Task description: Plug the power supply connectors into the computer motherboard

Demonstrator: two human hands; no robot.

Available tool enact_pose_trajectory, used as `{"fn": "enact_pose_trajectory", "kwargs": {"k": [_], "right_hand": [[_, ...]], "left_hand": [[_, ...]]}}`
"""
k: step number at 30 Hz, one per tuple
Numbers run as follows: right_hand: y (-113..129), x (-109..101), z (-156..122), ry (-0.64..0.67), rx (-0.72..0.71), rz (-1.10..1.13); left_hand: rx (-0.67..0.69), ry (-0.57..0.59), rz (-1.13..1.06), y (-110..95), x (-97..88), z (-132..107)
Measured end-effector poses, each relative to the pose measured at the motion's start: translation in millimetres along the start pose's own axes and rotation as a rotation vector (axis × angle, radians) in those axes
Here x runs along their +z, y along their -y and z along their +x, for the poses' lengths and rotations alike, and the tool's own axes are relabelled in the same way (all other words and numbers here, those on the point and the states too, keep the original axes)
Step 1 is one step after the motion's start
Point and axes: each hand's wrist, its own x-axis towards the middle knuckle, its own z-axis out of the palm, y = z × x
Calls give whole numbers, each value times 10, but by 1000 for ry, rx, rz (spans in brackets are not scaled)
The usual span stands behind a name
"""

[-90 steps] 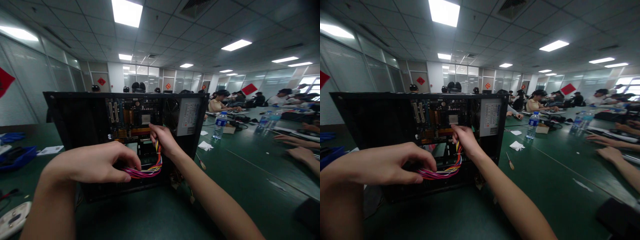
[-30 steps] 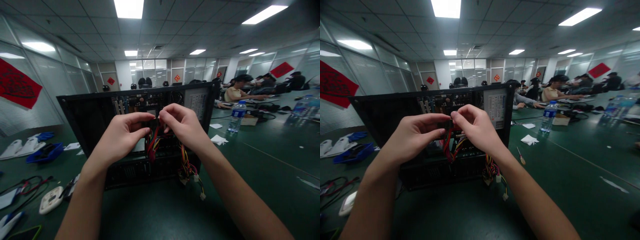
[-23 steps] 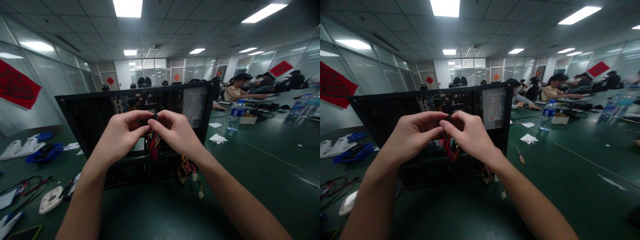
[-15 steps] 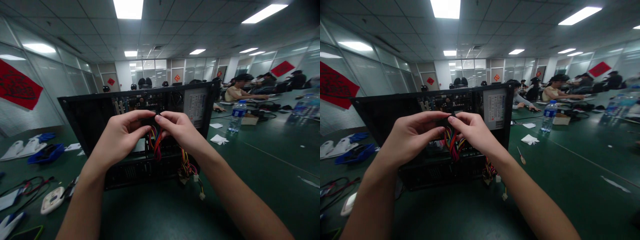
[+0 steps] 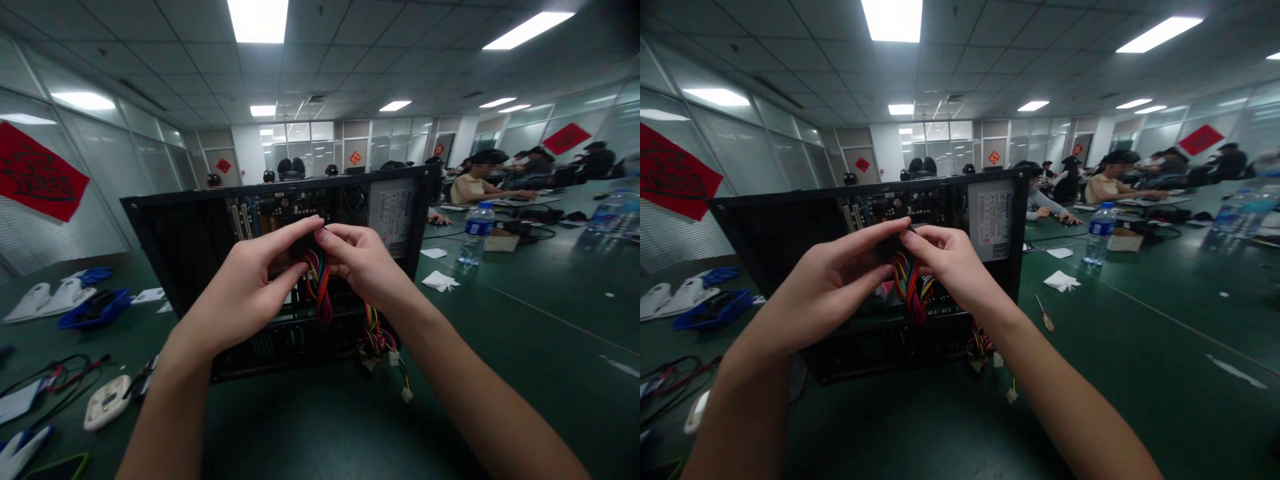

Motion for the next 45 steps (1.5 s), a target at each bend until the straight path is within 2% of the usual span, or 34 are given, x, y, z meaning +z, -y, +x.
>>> {"fn": "enact_pose_trajectory", "kwargs": {"k": [5, 11, 14, 22, 29, 34, 37, 40, 45], "right_hand": [[-24, 21, 9, -65, -62, -26], [-21, 2, 25, -160, -121, -44], [-27, -13, 31, -178, -176, -69], [-28, 17, 0, -224, -274, -209], [-66, 52, 17, -250, -240, -177], [-90, 75, 15, -267, -250, -247], [-185, 53, 32, -334, -320, -349], [-391, -32, 93, -388, -356, -533], [-808, -218, 239, -276, -210, -1002]], "left_hand": [[-52, 16, -103, 28, 36, 20], [-177, -67, -147, 57, 34, 76], [-233, -46, -66, 8, 29, 84], [-192, -98, 189, -138, 168, 67], [-199, -100, 295, -101, 211, 61], [-268, -82, 393, -47, 233, 94], [-369, -61, 467, 102, 248, 147], [-444, 22, 473, 404, 287, 202], [-572, 240, 495, 998, 459, 234]]}}
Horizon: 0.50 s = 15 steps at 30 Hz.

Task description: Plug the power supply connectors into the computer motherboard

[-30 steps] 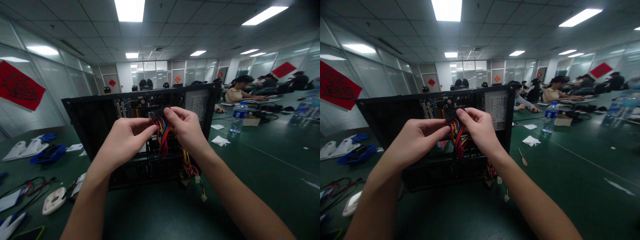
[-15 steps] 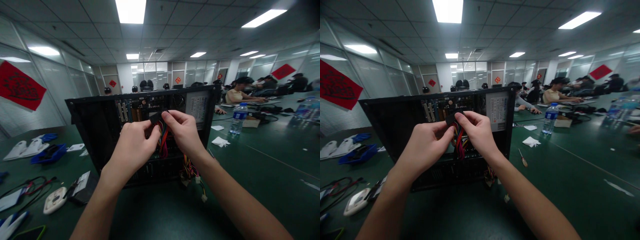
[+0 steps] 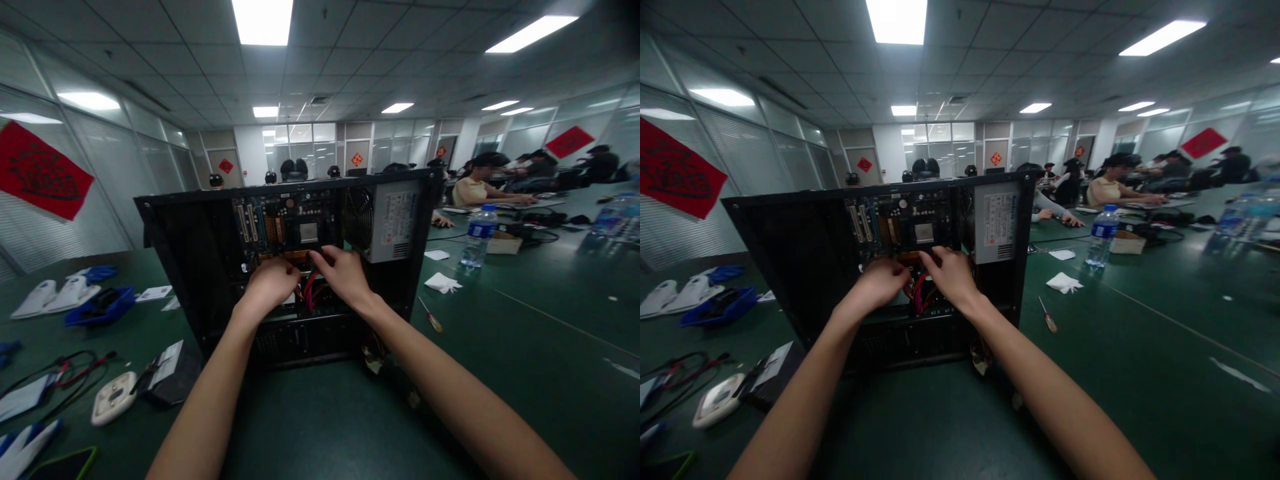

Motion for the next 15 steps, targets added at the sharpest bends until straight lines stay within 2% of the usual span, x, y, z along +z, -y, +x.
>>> {"fn": "enact_pose_trajectory", "kwargs": {"k": [4, 15], "right_hand": [[-100, 101, 6, 77, 28, -172], [-98, 95, -1, 139, 98, -243]], "left_hand": [[-77, 53, 9, 100, 215, 128], [-94, 83, -31, 81, 439, 168]]}}
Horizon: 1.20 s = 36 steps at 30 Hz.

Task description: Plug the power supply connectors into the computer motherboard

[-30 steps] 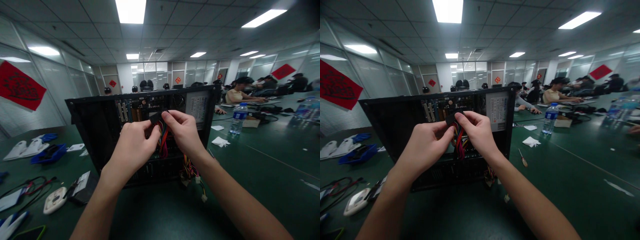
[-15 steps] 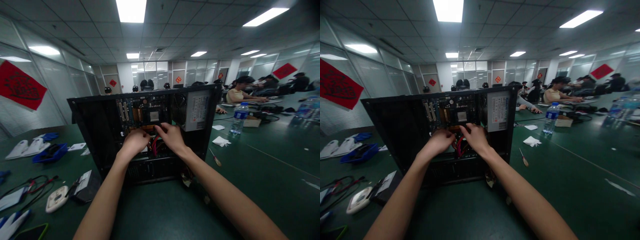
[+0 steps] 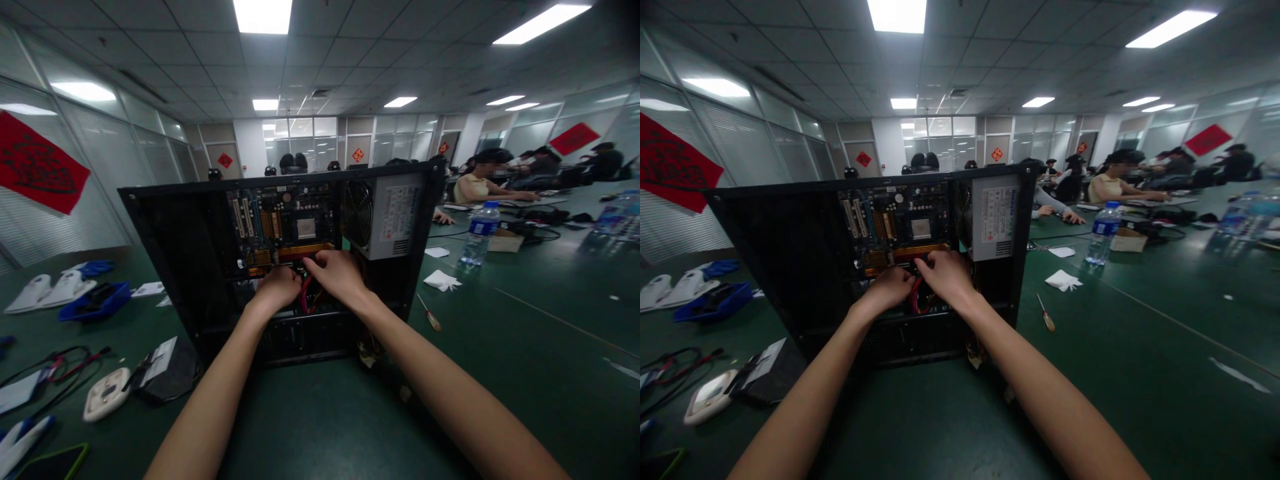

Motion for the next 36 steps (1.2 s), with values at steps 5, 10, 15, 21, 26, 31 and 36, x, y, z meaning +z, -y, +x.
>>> {"fn": "enact_pose_trajectory", "kwargs": {"k": [5, 10, 15, 21, 26, 31, 36], "right_hand": [[10, -4, 0, 8, -3, -23], [14, -21, -8, 14, 6, -38], [20, -26, -5, 12, 25, -12], [-35, 10, -2, 36, 54, 97], [-68, 26, -9, 39, 39, 98], [-69, 43, -6, 47, 38, 111], [-35, 34, -31, 81, 33, 86]], "left_hand": [[11, -10, 32, -19, 49, 10], [11, -43, 47, -11, 51, 18], [0, -41, 65, -21, 35, 65], [-14, -40, 102, -143, 1, 61], [-46, -54, 110, -182, -10, 45], [-25, -54, 120, -174, 19, 74], [-3, -64, 156, -185, 31, 55]]}}
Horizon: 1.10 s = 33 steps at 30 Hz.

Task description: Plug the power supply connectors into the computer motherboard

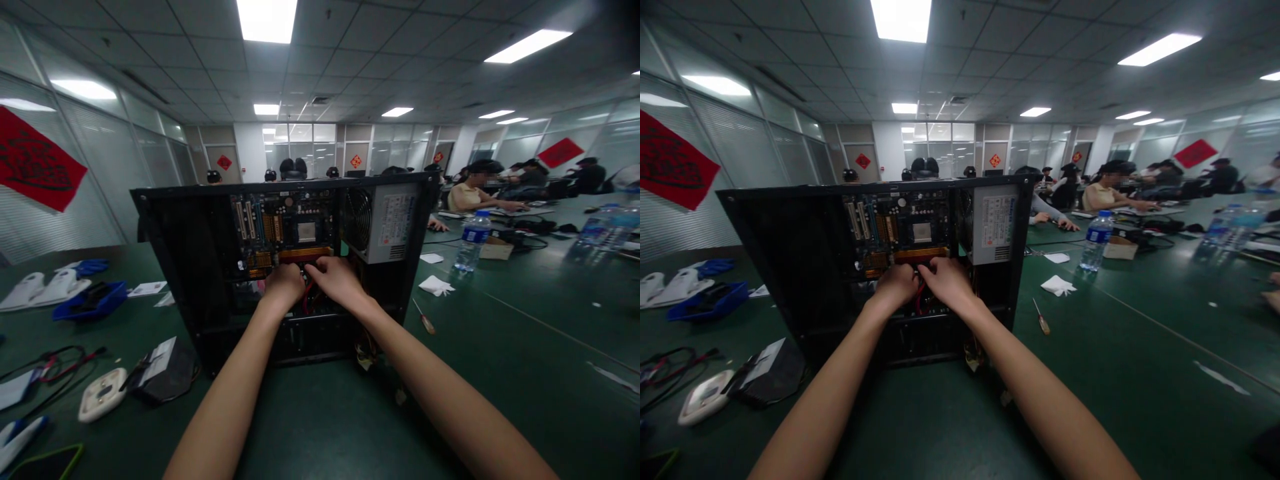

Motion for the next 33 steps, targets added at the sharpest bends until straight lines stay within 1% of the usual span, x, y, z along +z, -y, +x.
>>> {"fn": "enact_pose_trajectory", "kwargs": {"k": [2, 5, 8, 10, 12, 15, 17, 19, 21, 26, 29, 33], "right_hand": [[7, 14, -19, 40, -6, -10], [-29, 81, -31, 150, -15, 9], [-98, 178, -12, 243, 5, 104], [-117, 230, 10, 262, 71, 203], [-90, 252, 27, 289, 204, 351], [18, 226, 36, 340, 489, 650], [90, 184, 37, 343, 683, 827], [136, 146, 41, 324, 840, 916], [158, 136, 49, 315, 933, 922], [212, 227, 81, 341, 1006, 881], [252, 278, 104, 318, 1013, 874], [272, 285, 118, 296, 999, 888]], "left_hand": [[0, -3, 15, -1, 2, -17], [-9, 7, 22, 18, 22, -27], [-4, -1, 2, 56, 58, -19], [-13, -15, -28, 85, 84, -13], [-26, -17, -56, 115, 103, -10], [-42, -7, -95, 161, 112, -11], [-45, -5, -133, 185, 108, -14], [-35, 2, -172, 197, 105, -16], [-19, 16, -197, 200, 107, -18], [4, 46, -200, 208, 128, -10], [15, 49, -191, 220, 138, 2], [39, 54, -193, 232, 150, 14]]}}
